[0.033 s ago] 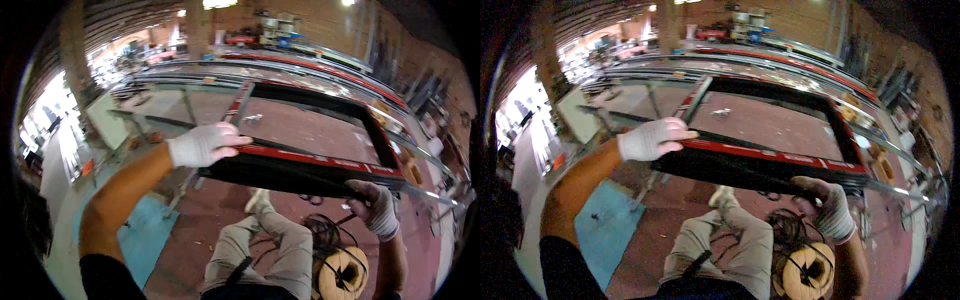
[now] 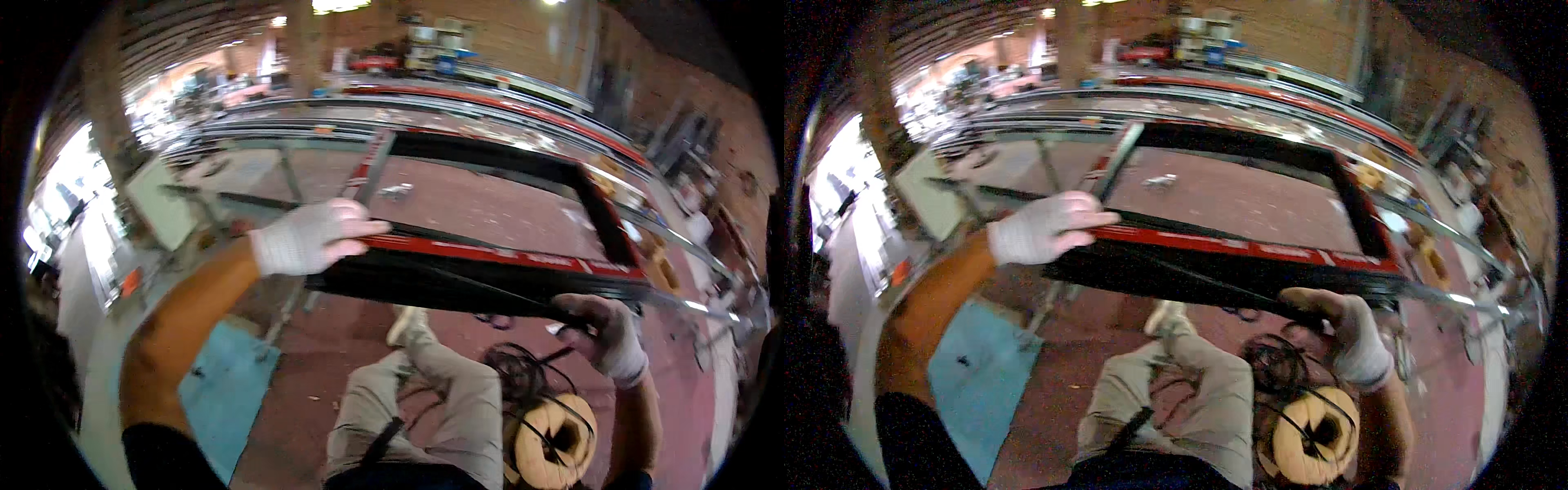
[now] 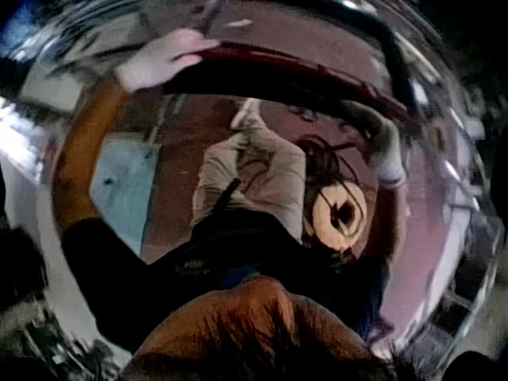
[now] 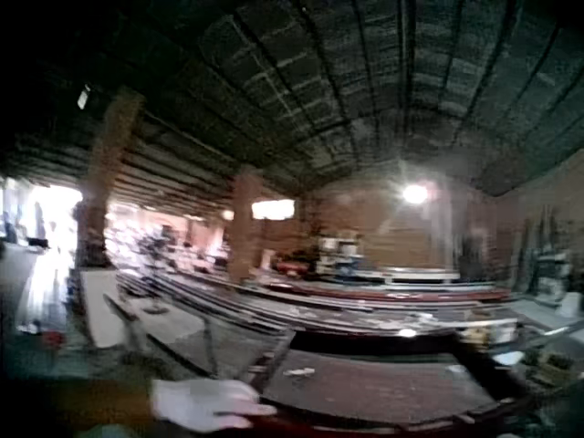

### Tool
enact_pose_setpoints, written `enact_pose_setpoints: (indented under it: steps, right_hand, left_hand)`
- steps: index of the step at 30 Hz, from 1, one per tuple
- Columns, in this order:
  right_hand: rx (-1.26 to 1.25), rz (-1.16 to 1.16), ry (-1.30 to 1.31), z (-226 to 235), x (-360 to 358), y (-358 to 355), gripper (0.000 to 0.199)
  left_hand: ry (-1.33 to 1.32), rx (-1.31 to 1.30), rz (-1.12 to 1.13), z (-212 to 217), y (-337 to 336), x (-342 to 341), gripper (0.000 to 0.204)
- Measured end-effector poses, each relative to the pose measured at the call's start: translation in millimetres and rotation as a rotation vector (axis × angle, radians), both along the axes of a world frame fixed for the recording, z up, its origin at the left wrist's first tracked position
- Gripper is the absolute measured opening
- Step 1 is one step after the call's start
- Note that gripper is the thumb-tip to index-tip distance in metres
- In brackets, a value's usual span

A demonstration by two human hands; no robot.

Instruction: The person trims a black rubber seal on a window frame using shears. They hold the frame with one hand and cut the seal with the other, then flip the frame to trim the opposite side.

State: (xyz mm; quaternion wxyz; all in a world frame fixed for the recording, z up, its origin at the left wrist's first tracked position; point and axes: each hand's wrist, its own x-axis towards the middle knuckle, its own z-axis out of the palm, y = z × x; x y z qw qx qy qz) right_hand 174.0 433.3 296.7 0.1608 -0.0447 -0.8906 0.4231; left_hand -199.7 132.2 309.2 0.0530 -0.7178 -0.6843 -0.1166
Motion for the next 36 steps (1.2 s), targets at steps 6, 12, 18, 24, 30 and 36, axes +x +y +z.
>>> enact_pose_setpoints:
  steps: [6,12,18,24,30,36]
  right_hand:
    - [0.198,-0.250,0.046,-5.2,59.2,102.6,0.042]
    - [0.278,-0.574,0.106,-5.2,68.6,180.8,0.040]
    - [0.332,-0.644,0.081,-31.1,57.1,203.3,0.031]
    - [0.166,-0.580,0.106,-65.3,65.6,246.2,0.045]
    - [-0.007,-0.520,0.128,-97.9,71.7,298.0,0.053]
    - [-0.048,-0.489,0.117,-96.4,73.9,282.4,0.052]
  left_hand:
    - [-0.007,0.056,-0.016,2.5,2.6,6.7,0.051]
    - [-0.016,0.022,0.054,6.2,4.2,11.6,0.054]
    - [0.066,0.049,0.071,6.5,-4.5,8.6,0.047]
    - [0.119,0.054,0.006,6.3,7.4,7.7,0.042]
    - [0.099,-0.017,0.056,1.0,10.4,2.8,0.039]
    - [0.052,-0.050,0.129,0.2,9.1,-10.5,0.036]
